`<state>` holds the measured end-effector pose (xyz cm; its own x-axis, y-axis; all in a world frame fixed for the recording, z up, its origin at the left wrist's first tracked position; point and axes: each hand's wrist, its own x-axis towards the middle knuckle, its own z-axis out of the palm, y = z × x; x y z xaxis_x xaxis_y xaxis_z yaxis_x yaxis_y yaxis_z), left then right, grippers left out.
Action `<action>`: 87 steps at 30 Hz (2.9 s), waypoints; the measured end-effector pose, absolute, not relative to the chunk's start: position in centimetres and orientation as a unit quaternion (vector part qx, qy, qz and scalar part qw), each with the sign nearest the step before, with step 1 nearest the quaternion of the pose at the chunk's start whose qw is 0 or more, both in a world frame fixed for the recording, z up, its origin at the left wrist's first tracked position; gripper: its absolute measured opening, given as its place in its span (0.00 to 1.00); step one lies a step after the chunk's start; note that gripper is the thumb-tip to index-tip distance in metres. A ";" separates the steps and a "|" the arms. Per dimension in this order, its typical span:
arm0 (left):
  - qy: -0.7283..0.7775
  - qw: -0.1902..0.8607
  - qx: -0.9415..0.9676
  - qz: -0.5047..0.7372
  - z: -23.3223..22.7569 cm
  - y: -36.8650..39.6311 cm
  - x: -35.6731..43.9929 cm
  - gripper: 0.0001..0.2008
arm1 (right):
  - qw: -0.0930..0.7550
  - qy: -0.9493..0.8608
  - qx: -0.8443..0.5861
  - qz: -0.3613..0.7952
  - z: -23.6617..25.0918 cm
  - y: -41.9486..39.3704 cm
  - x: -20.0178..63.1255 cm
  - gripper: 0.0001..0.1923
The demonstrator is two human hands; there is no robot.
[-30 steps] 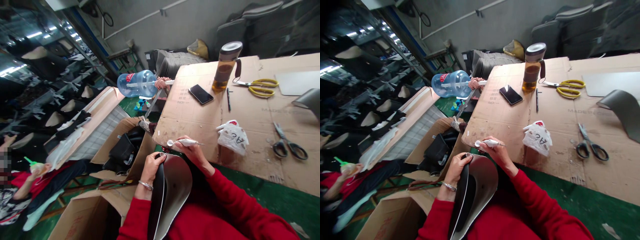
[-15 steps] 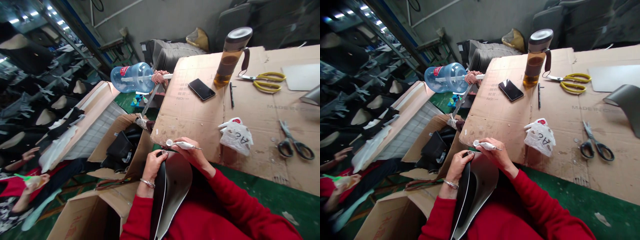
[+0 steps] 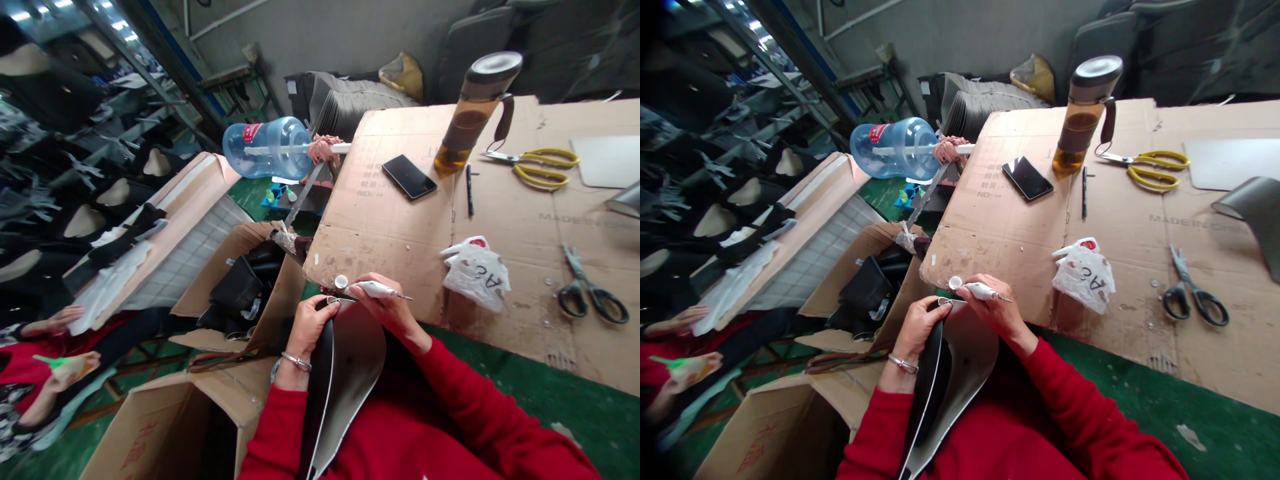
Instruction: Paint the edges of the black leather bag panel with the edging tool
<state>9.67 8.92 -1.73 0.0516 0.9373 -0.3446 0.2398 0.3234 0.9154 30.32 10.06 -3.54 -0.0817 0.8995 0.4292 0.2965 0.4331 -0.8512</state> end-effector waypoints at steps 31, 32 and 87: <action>0.593 0.553 0.493 0.314 -1.0 8.4 10.1 0.16 | 0.527 -0.512 -0.341 0.587 -2.7 10.0 31.7 0.15; 0.590 0.555 0.495 0.313 -1.0 8.4 10.1 0.16 | 0.527 -0.509 -0.342 0.589 -2.7 10.0 31.7 0.15; 0.648 0.419 0.574 0.272 0.5 7.2 8.6 0.13 | 0.536 -0.638 -0.452 0.317 -3.6 9.9 30.6 0.13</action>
<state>8.58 7.20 0.53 0.0107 0.9728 -0.2312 0.5159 0.1927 0.8347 30.64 9.91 -3.59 -0.0155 0.9173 0.3979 0.2368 0.3899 -0.8899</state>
